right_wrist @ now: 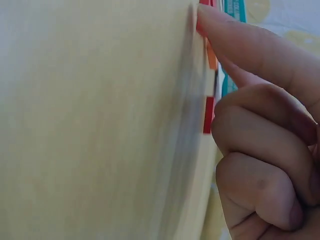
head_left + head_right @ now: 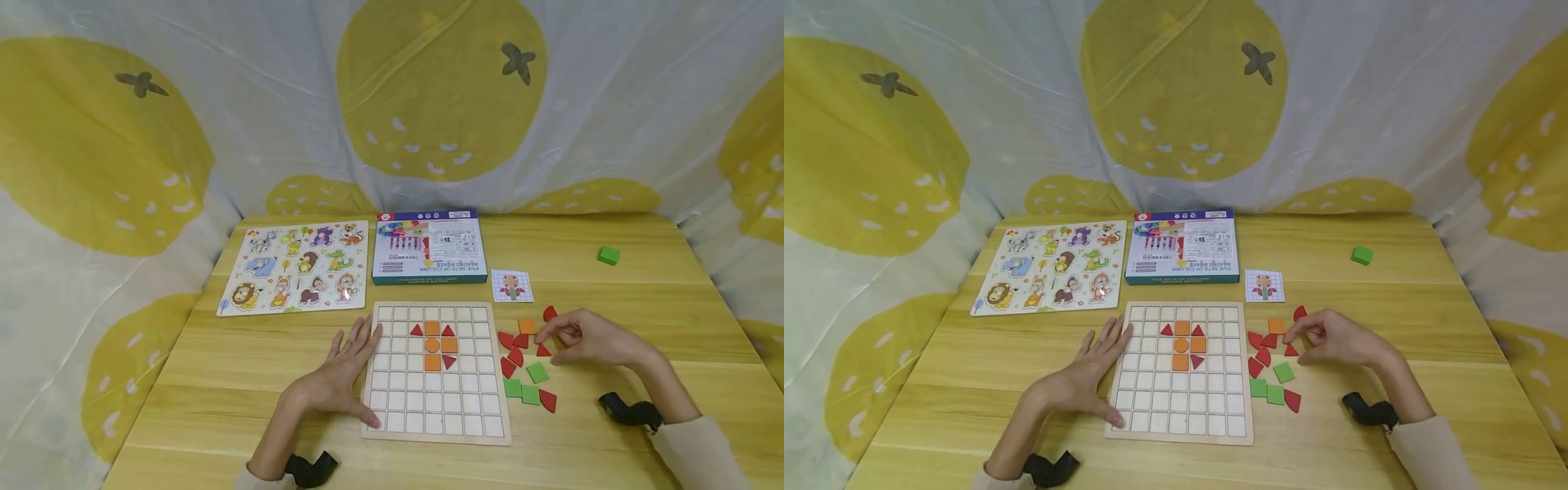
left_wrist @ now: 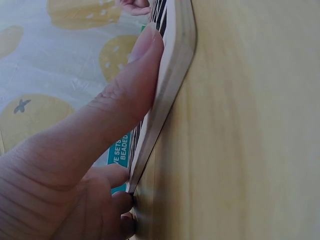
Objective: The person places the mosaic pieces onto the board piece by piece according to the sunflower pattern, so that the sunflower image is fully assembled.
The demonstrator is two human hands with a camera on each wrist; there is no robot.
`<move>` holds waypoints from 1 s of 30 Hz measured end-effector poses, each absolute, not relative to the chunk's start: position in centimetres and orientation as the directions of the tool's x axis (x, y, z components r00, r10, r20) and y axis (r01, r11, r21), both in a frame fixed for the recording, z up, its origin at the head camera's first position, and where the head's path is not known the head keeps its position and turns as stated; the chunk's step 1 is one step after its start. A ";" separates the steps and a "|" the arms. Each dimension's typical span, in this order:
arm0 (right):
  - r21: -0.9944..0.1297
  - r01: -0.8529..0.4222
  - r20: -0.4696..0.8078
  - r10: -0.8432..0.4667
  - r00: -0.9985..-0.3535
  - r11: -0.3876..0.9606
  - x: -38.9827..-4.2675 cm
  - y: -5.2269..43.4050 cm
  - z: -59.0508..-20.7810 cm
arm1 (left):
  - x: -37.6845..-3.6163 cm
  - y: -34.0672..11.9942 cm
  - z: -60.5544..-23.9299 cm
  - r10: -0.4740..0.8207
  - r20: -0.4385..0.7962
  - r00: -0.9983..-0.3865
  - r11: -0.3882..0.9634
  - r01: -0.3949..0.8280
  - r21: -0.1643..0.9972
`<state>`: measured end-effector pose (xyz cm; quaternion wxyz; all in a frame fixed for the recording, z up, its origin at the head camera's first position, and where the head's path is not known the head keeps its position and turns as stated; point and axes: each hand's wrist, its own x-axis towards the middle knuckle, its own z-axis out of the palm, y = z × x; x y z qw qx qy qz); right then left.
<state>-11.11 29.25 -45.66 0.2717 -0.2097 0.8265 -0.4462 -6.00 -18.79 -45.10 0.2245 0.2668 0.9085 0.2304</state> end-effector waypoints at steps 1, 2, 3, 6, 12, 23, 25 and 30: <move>-0.858 -0.100 -0.262 -0.597 -0.758 0.503 -11.1 29.4 -45.8 | -6.0 -18.8 -45.1 0.588 -0.286 -0.756 0.752 0.381 0.538; -0.866 -0.099 -0.258 -0.607 -0.751 0.491 -11.1 29.6 -45.8 | -6.0 -18.8 -45.1 0.587 -0.290 -0.756 0.753 0.379 0.538; -0.871 -0.098 -0.256 -0.616 -0.745 0.481 -11.1 29.7 -45.9 | -6.0 -18.8 -45.1 0.586 -0.294 -0.755 0.755 0.377 0.537; -0.879 -0.088 -0.259 -0.624 -0.738 0.468 -11.2 29.9 -46.0 | -6.0 -18.7 -45.1 0.586 -0.295 -0.755 0.756 0.378 0.535; -0.864 -0.094 -0.271 -0.613 -0.742 0.495 -11.2 29.7 -46.0 | -6.1 -18.7 -45.0 0.586 -0.289 -0.757 0.757 0.384 0.529; -0.847 -0.101 -0.271 -0.587 -0.763 0.522 -11.4 29.3 -46.0 | -6.1 -18.8 -45.1 0.581 -0.299 -0.757 0.758 0.369 0.538; -0.843 -0.094 -0.275 -0.575 -0.771 0.529 -11.4 29.3 -46.0 | -6.1 -18.8 -45.1 0.581 -0.298 -0.757 0.758 0.370 0.538; -0.831 -0.095 -0.277 -0.556 -0.784 0.548 -11.2 29.1 -45.7 | -6.1 -18.7 -45.1 0.581 -0.299 -0.757 0.759 0.373 0.533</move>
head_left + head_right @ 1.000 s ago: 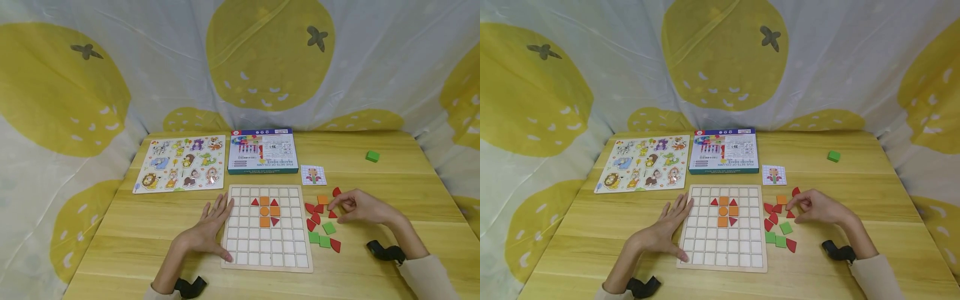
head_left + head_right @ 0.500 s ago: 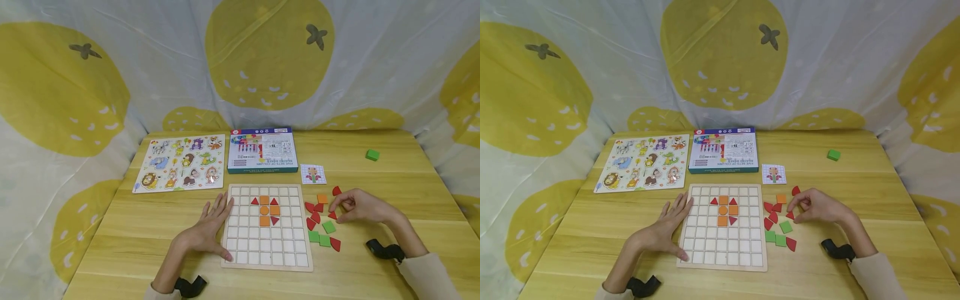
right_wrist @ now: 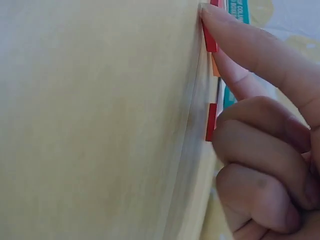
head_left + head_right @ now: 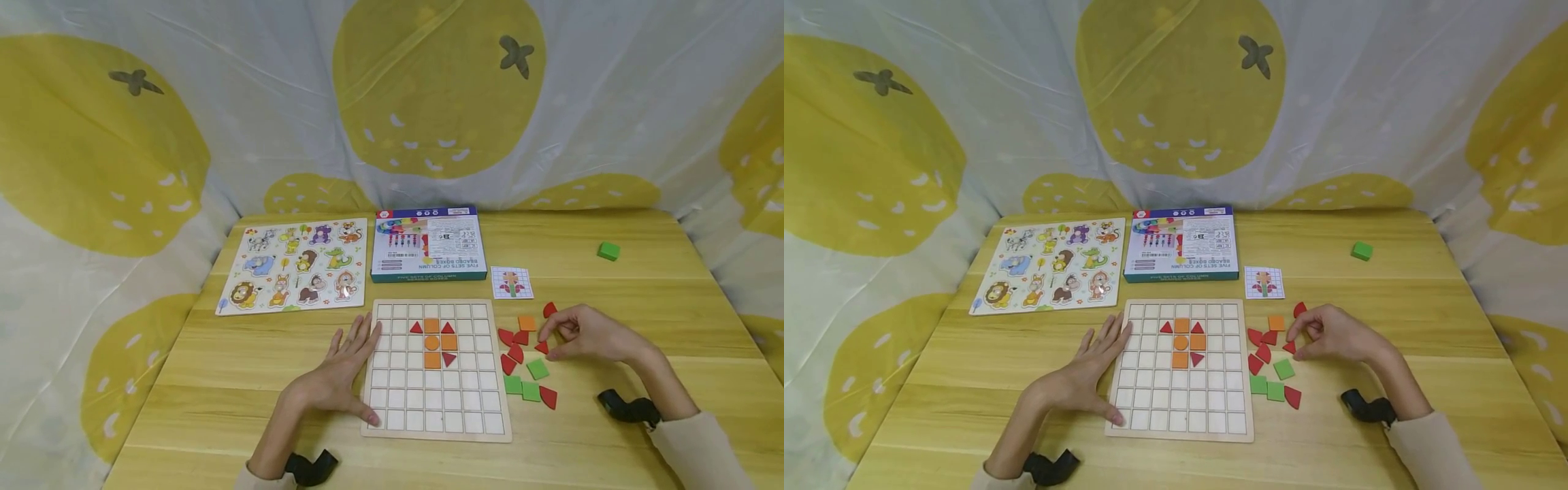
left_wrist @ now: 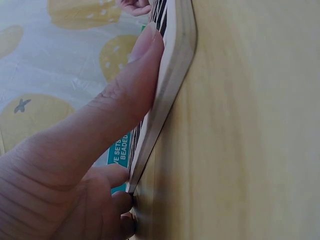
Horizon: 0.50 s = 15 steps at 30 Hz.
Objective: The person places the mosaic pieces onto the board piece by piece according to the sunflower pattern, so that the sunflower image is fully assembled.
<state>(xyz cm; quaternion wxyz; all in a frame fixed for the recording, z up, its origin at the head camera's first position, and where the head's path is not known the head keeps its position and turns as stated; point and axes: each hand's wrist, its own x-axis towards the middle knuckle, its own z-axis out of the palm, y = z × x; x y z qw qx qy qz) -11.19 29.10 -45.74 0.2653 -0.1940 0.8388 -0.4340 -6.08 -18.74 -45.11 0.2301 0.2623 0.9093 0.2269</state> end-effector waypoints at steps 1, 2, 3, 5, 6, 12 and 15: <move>-0.828 -0.099 -0.274 -0.552 -0.787 0.553 -11.1 29.1 -45.6 | -6.1 -18.7 -45.1 0.582 -0.300 -0.756 0.759 0.373 0.533; -0.825 -0.102 -0.273 -0.550 -0.789 0.556 -11.1 29.2 -45.6 | -6.1 -18.7 -45.0 0.583 -0.300 -0.756 0.759 0.375 0.532; -0.821 -0.103 -0.273 -0.546 -0.792 0.561 -11.1 29.3 -45.4 | -6.1 -18.7 -45.0 0.583 -0.300 -0.755 0.759 0.376 0.531; -0.817 -0.108 -0.266 -0.535 -0.802 0.567 -11.0 29.5 -45.1 | -6.1 -18.7 -45.0 0.584 -0.300 -0.755 0.759 0.377 0.530; -0.818 -0.104 -0.260 -0.526 -0.810 0.565 -10.9 29.4 -44.8 | -6.1 -18.6 -45.0 0.583 -0.301 -0.754 0.760 0.375 0.531; -0.869 -0.039 -0.238 -0.487 -0.840 0.494 -9.9 24.8 -43.0 | -6.0 -18.7 -45.0 0.577 -0.311 -0.756 0.763 0.363 0.534; -0.879 -0.004 -0.251 -0.469 -0.847 0.477 -9.5 20.4 -42.7 | -6.1 -18.6 -45.0 0.578 -0.310 -0.755 0.764 0.367 0.530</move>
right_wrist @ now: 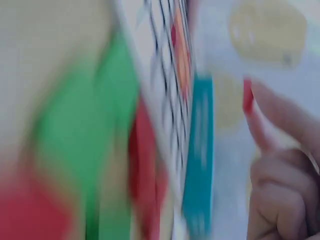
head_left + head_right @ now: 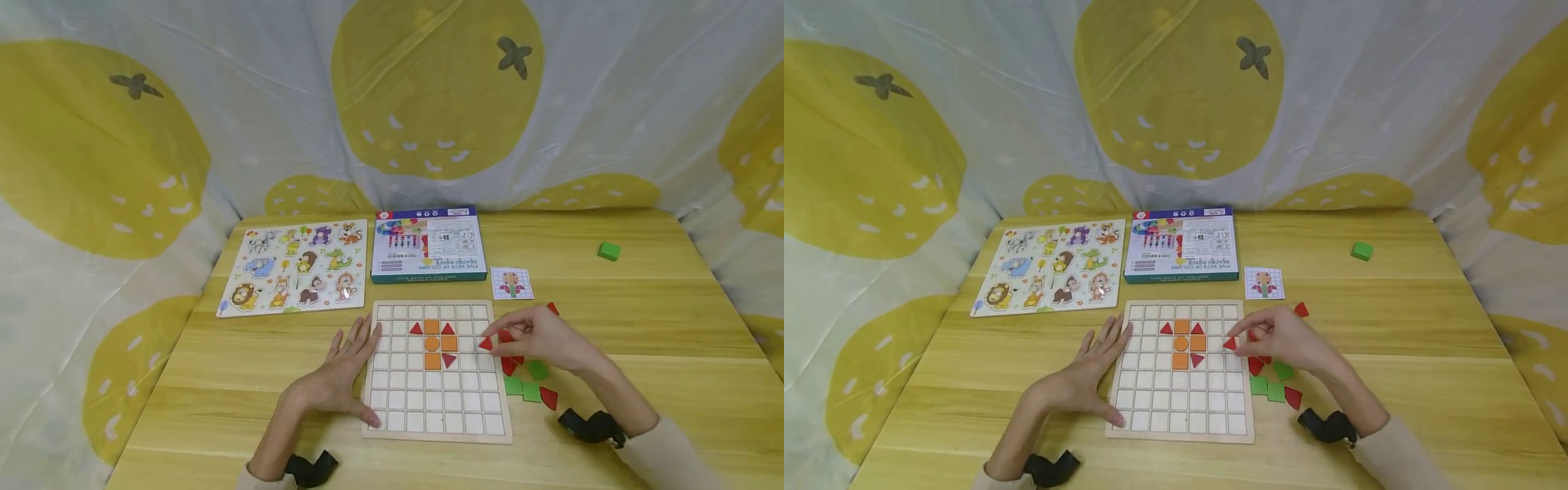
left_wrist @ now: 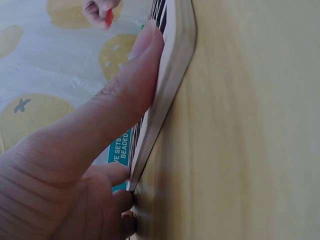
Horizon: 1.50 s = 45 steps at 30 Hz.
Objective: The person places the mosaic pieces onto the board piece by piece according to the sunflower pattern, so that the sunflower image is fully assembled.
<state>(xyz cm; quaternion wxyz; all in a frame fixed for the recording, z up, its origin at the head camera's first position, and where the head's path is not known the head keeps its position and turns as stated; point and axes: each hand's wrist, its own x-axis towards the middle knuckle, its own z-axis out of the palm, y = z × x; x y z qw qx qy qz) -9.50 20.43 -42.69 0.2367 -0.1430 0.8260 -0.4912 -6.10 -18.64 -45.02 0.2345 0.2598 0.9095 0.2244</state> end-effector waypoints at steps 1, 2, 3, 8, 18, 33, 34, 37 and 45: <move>-0.887 0.019 -0.259 -0.462 -0.848 0.462 -9.4 19.0 -42.7 | -6.1 -18.6 -45.0 0.578 -0.309 -0.755 0.764 0.369 0.529; -0.889 0.028 -0.260 -0.454 -0.852 0.458 -9.3 17.5 -42.8 | -6.1 -18.6 -45.0 0.578 -0.309 -0.755 0.764 0.369 0.529; -0.890 0.042 -0.266 -0.443 -0.856 0.454 -9.3 16.2 -42.8 | -6.2 -18.6 -45.0 0.578 -0.309 -0.755 0.765 0.370 0.527; -0.903 0.069 -0.264 -0.419 -0.869 0.425 -9.0 11.2 -43.7 | -6.3 -18.5 -45.1 0.579 -0.310 -0.754 0.767 0.374 0.522; -0.857 0.010 -0.242 -0.384 -0.891 0.516 -8.8 8.1 -45.3 | -6.1 -18.5 -45.1 0.565 -0.324 -0.759 0.774 0.351 0.527; -0.869 0.012 -0.254 -0.424 -0.870 0.495 -9.3 8.1 -45.3 | -6.1 -18.6 -45.1 0.571 -0.314 -0.758 0.771 0.364 0.522; -0.868 0.013 -0.256 -0.424 -0.869 0.497 -9.4 8.1 -45.3 | -6.1 -18.6 -45.1 0.571 -0.314 -0.759 0.772 0.365 0.520; -0.864 0.011 -0.256 -0.420 -0.871 0.503 -9.4 8.0 -45.2 | -6.1 -18.6 -45.1 0.572 -0.311 -0.759 0.772 0.369 0.518; -0.864 0.014 -0.252 -0.409 -0.877 0.503 -9.4 7.9 -45.2 | -6.1 -18.6 -44.9 0.570 -0.311 -0.761 0.773 0.367 0.517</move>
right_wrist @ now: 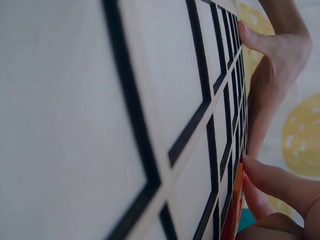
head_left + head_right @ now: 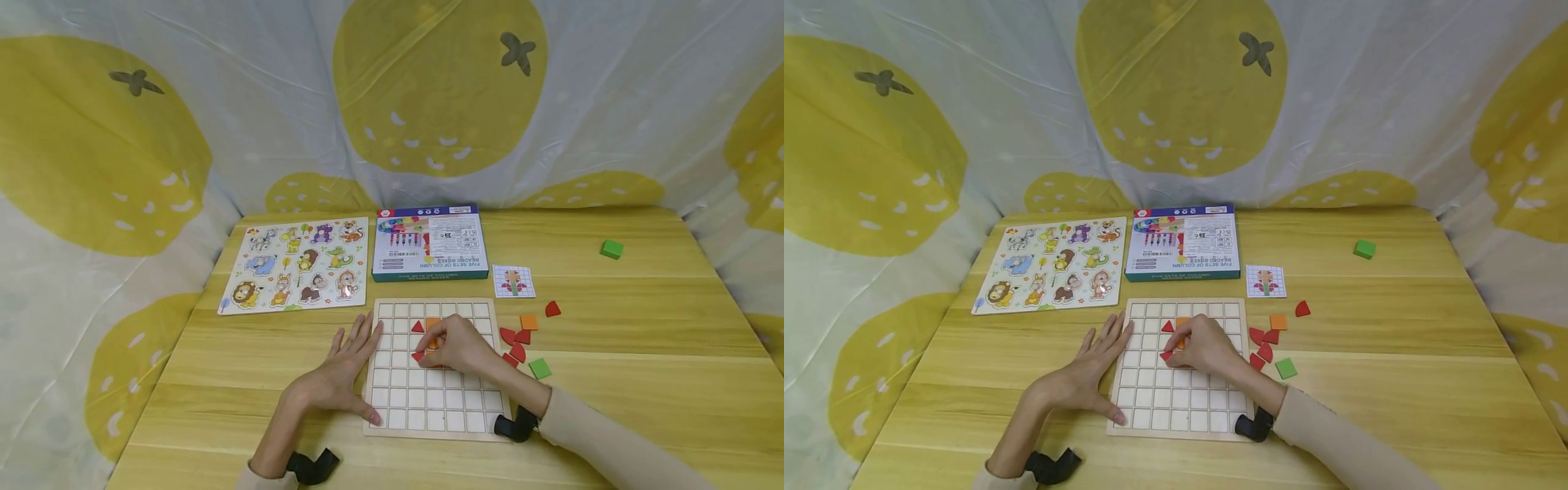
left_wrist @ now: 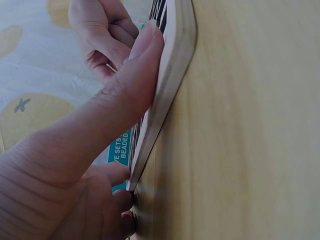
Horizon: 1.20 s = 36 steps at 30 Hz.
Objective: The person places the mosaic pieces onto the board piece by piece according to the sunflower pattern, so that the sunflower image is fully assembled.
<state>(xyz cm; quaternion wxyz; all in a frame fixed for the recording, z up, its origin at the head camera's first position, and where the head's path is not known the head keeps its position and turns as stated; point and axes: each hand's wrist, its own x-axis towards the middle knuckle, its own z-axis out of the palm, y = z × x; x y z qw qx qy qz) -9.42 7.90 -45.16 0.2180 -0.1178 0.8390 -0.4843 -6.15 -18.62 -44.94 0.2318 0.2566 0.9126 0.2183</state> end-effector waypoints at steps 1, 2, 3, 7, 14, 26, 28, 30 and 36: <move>-0.866 0.016 -0.252 -0.408 -0.878 0.500 -9.4 7.9 -45.2 | -6.1 -18.6 -44.9 0.570 -0.312 -0.761 0.773 0.367 0.518; -0.867 0.017 -0.251 -0.408 -0.878 0.497 -9.4 7.9 -45.2 | -6.1 -18.6 -44.9 0.570 -0.311 -0.761 0.773 0.368 0.517; -0.870 0.019 -0.250 -0.409 -0.877 0.492 -9.4 7.9 -45.2 | -6.1 -18.7 -45.0 0.571 -0.310 -0.760 0.772 0.368 0.518; -0.884 0.033 -0.251 -0.414 -0.875 0.466 -9.4 8.2 -45.3 | -6.1 -18.7 -45.0 0.572 -0.310 -0.759 0.771 0.370 0.518; -0.903 0.101 -0.280 -0.393 -0.876 0.418 -9.4 10.1 -44.3 | -6.1 -18.6 -45.0 0.569 -0.323 -0.756 0.773 0.357 0.524; -0.858 0.117 -0.270 -0.244 -0.931 0.500 -10.8 18.8 -43.0 | -6.1 -18.8 -45.1 0.565 -0.323 -0.759 0.774 0.353 0.525; -0.853 0.122 -0.271 -0.230 -0.935 0.507 -11.0 20.3 -43.4 | -6.1 -18.8 -45.1 0.565 -0.324 -0.759 0.775 0.353 0.524; -0.850 0.133 -0.279 -0.222 -0.934 0.510 -11.2 21.6 -43.8 | -6.1 -18.8 -45.1 0.564 -0.323 -0.760 0.776 0.354 0.522; -0.846 0.146 -0.305 -0.242 -0.921 0.513 -11.6 24.8 -45.1 | -6.1 -18.8 -45.0 0.576 -0.304 -0.759 0.763 0.365 0.534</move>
